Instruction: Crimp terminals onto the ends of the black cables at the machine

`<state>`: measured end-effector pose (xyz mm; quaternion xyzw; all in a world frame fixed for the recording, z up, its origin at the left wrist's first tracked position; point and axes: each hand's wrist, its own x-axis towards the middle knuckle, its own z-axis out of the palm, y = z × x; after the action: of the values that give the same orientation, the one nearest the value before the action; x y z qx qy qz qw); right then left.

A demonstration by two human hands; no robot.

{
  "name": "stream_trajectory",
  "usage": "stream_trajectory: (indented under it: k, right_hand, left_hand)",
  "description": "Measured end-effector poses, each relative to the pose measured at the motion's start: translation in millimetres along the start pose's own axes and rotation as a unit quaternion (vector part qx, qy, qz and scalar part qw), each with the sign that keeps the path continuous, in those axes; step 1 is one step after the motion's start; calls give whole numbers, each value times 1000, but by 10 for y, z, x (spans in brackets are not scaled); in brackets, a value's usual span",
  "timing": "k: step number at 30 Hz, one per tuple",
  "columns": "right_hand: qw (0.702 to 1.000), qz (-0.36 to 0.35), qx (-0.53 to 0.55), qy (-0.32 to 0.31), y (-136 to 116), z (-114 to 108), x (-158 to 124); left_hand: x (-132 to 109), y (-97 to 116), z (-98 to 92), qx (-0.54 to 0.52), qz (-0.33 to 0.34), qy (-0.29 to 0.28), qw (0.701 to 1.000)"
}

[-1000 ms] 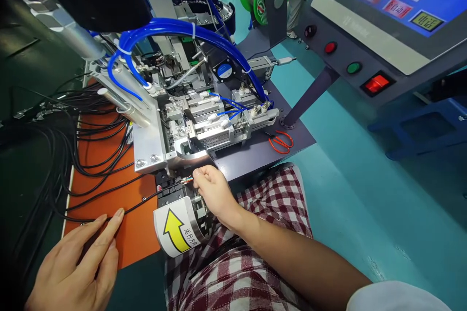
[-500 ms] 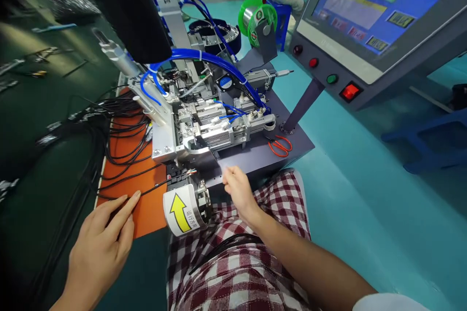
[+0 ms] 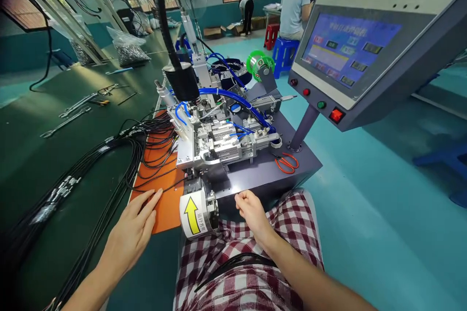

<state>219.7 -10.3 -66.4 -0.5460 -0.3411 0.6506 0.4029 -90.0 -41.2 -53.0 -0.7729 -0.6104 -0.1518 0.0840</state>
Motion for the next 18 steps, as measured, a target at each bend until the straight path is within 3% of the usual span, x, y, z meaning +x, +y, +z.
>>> stream_trajectory:
  k: [7,13,18]
  right_hand:
    - [1000,11,-19,-14,62,16,-61]
    - [999,3,-36,-24,148,-59,-135]
    - [997,14,-72,-3,459,-248,-53]
  left_hand:
    - [415,-151,81,-9,-52,-39,998]
    - [415,-53,44,14,-63,-20,998]
    - [383,-43,28,41,-63,11,997]
